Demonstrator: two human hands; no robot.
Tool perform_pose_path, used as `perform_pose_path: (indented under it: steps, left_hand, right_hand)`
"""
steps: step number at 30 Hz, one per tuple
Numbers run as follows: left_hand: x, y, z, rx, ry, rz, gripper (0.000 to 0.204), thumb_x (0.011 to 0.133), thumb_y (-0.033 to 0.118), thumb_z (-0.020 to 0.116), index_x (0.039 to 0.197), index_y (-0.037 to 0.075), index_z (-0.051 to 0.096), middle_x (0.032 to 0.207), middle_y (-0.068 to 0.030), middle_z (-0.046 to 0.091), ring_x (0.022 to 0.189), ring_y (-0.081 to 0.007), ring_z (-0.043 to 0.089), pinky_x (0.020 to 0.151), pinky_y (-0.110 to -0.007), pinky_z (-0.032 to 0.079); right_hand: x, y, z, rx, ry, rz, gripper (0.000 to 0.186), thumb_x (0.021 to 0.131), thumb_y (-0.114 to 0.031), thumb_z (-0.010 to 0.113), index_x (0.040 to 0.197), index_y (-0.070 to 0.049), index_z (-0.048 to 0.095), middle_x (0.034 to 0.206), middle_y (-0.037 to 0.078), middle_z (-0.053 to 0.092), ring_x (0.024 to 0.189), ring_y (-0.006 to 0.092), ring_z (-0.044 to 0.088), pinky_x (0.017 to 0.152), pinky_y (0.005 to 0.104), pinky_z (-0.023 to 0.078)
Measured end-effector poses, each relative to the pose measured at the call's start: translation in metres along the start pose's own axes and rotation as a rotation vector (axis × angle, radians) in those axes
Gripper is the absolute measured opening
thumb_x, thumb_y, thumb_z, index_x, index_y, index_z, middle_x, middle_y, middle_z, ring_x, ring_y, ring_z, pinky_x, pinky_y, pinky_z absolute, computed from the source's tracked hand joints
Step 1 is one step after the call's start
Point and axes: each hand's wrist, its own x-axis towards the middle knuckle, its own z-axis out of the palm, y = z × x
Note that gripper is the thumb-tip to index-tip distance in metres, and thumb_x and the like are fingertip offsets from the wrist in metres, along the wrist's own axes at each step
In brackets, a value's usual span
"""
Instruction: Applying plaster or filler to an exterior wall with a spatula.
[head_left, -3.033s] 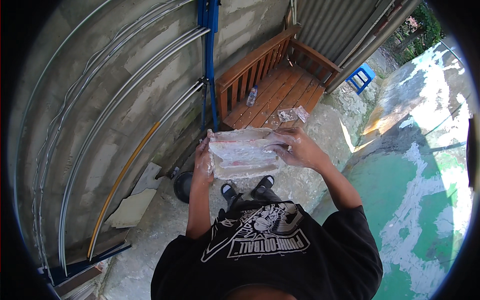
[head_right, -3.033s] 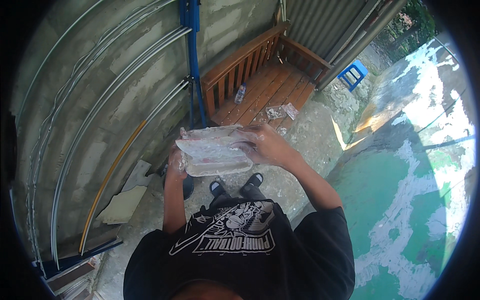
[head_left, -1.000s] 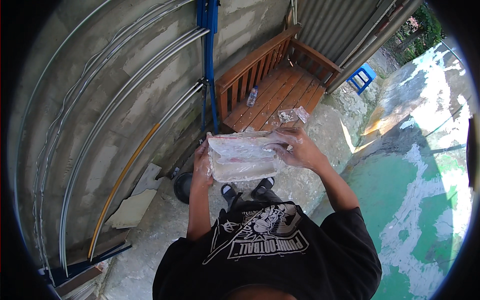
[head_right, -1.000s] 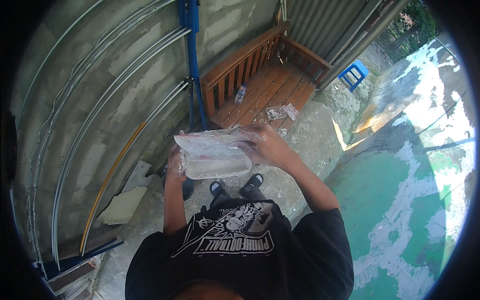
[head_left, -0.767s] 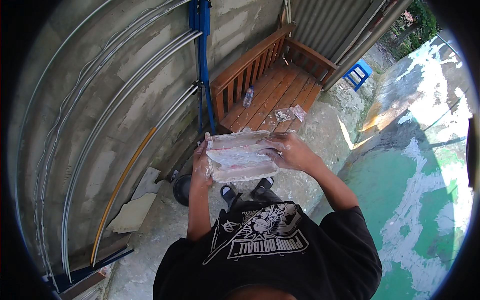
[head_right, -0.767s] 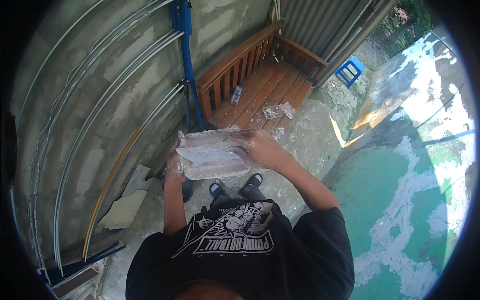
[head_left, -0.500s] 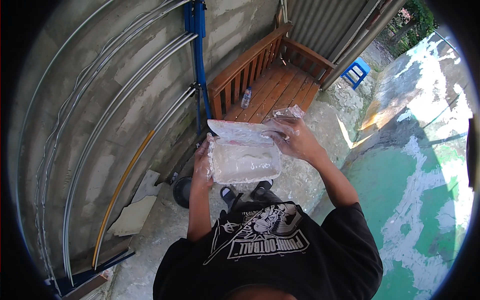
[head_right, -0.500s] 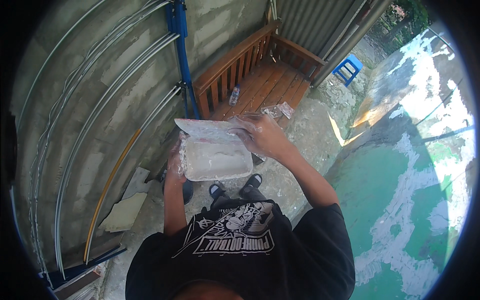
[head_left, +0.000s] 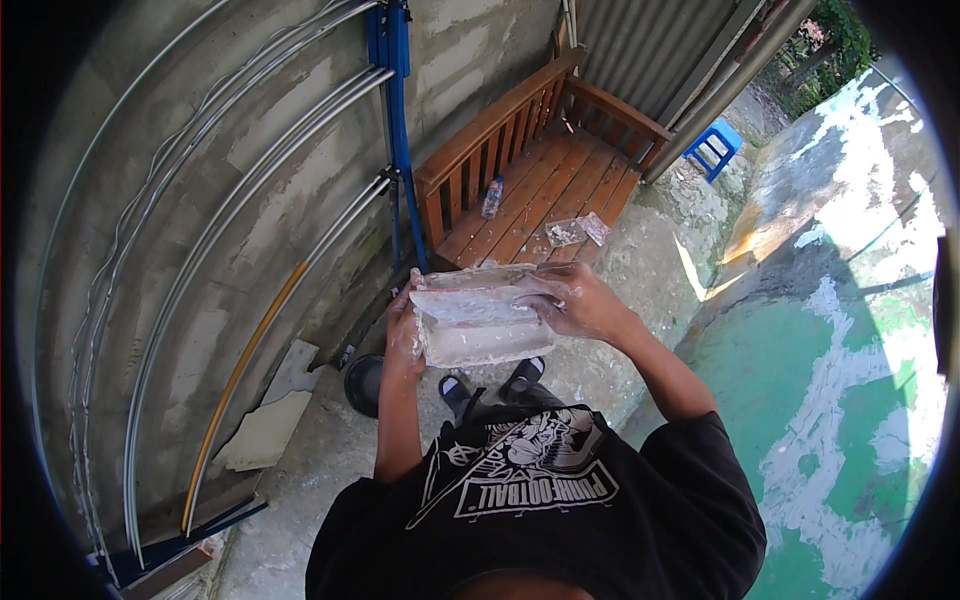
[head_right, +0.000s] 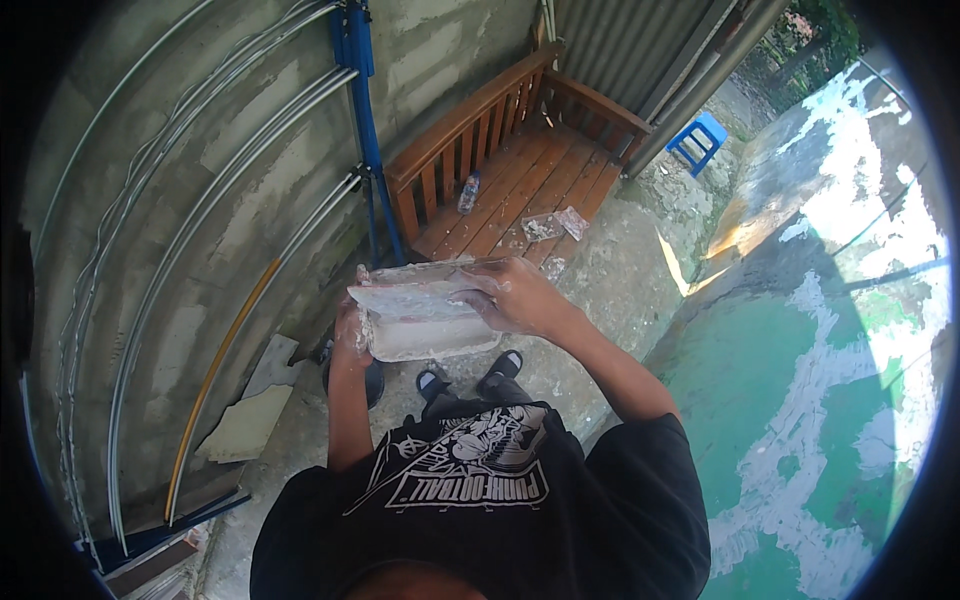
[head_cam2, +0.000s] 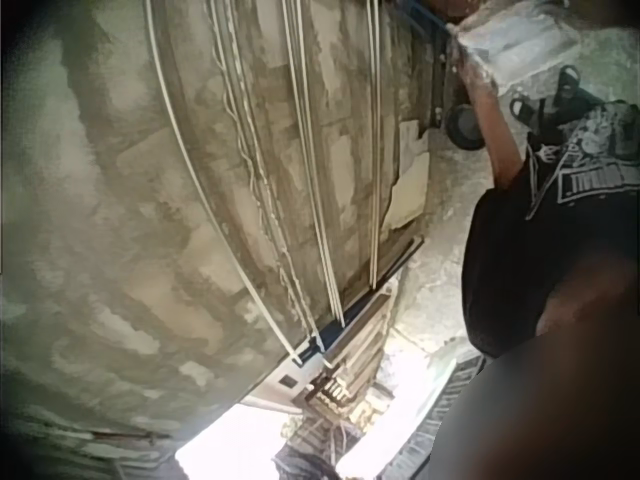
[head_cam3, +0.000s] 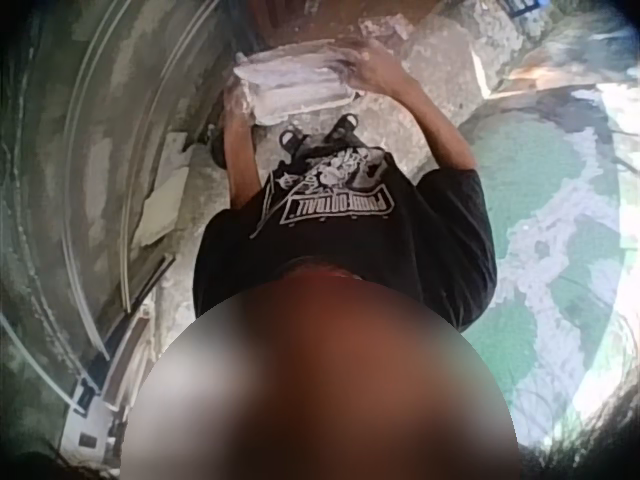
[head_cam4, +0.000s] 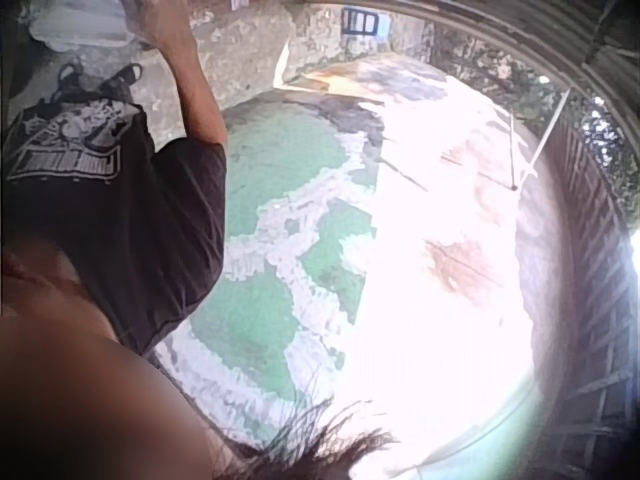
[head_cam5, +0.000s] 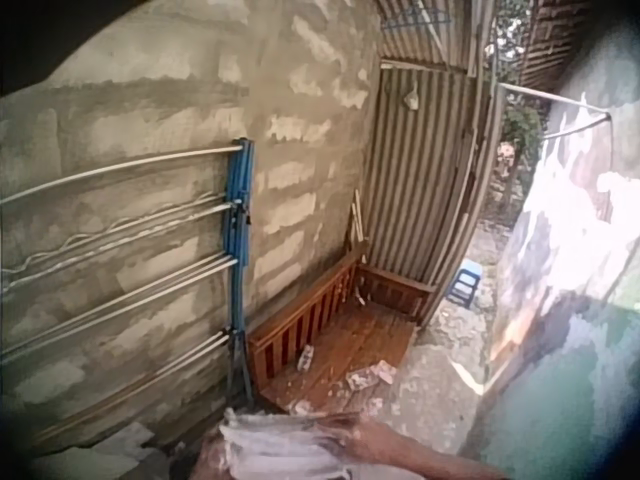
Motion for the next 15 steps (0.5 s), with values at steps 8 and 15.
perform_pose_path:
  steps: [8,15]
  left_hand:
    - [0.007,-0.001,0.005,-0.001,0.043,-0.069,0.038,0.095,0.036,0.053,0.112,0.002,0.059,0.102,-0.0099,0.065,0.090,-0.0200,0.066,0.079,-0.035,0.055]
    - [-0.002,0.000,0.009,0.079,0.022,-0.019,0.038,0.095,0.034,0.054,0.113,0.001,0.058,0.104,-0.0098,0.065,0.087,-0.0187,0.066,0.075,-0.032,0.055]
  right_hand:
    - [-0.004,-0.004,-0.011,-0.033,-0.090,0.036,0.026,0.076,-0.011,0.067,0.101,-0.003,0.065,0.091,0.017,0.067,0.080,0.0357,0.064,0.069,0.0418,0.052]
    - [0.009,0.006,-0.014,0.011,-0.004,0.057,0.027,0.077,-0.013,0.067,0.102,-0.002,0.065,0.091,0.017,0.067,0.081,0.0347,0.064,0.071,0.0419,0.052]
